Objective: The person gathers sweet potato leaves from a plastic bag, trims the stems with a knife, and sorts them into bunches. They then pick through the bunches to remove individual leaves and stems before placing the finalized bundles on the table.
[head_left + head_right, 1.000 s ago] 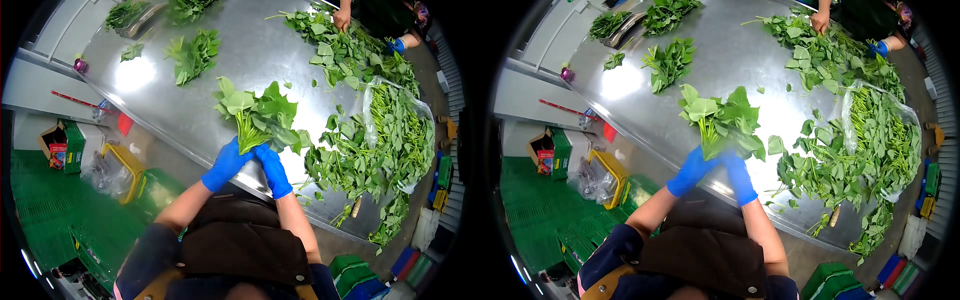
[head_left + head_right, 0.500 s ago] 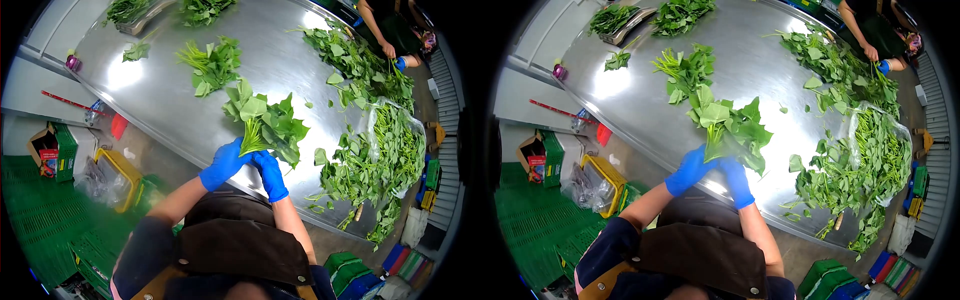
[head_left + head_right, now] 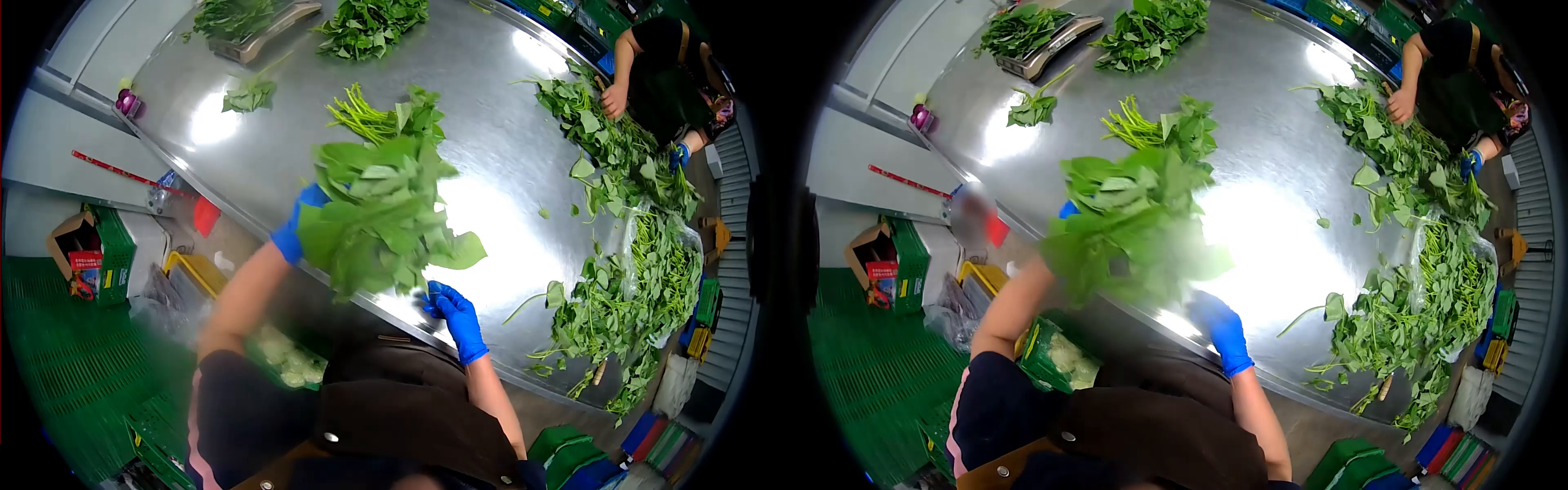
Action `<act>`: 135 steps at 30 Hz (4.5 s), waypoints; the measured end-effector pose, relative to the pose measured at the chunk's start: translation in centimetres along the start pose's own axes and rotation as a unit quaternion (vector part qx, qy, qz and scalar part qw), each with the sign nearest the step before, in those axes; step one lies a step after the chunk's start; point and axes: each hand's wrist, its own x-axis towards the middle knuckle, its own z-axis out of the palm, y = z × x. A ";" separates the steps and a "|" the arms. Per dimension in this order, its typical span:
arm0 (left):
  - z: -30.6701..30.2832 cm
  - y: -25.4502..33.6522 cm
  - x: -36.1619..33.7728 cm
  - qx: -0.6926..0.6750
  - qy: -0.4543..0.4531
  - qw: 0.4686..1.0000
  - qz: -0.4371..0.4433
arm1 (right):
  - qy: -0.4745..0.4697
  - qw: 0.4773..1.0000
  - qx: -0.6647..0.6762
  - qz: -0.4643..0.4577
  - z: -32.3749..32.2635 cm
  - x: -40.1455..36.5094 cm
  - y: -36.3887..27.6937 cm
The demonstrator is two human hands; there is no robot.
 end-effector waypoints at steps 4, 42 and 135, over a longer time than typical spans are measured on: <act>-7.0 -0.4 7.2 0.566 -0.095 0.810 0.118 | 0.004 0.998 0.058 0.020 0.9 -0.3 -1.7; 28.4 -12.4 1.5 0.474 -0.215 0.848 0.096 | 0.603 0.604 -0.513 -0.089 -37.1 -21.1 5.9; 86.9 -28.9 20.4 0.622 -0.291 0.686 0.239 | 0.068 0.518 -0.845 -0.114 -89.8 -14.0 -14.6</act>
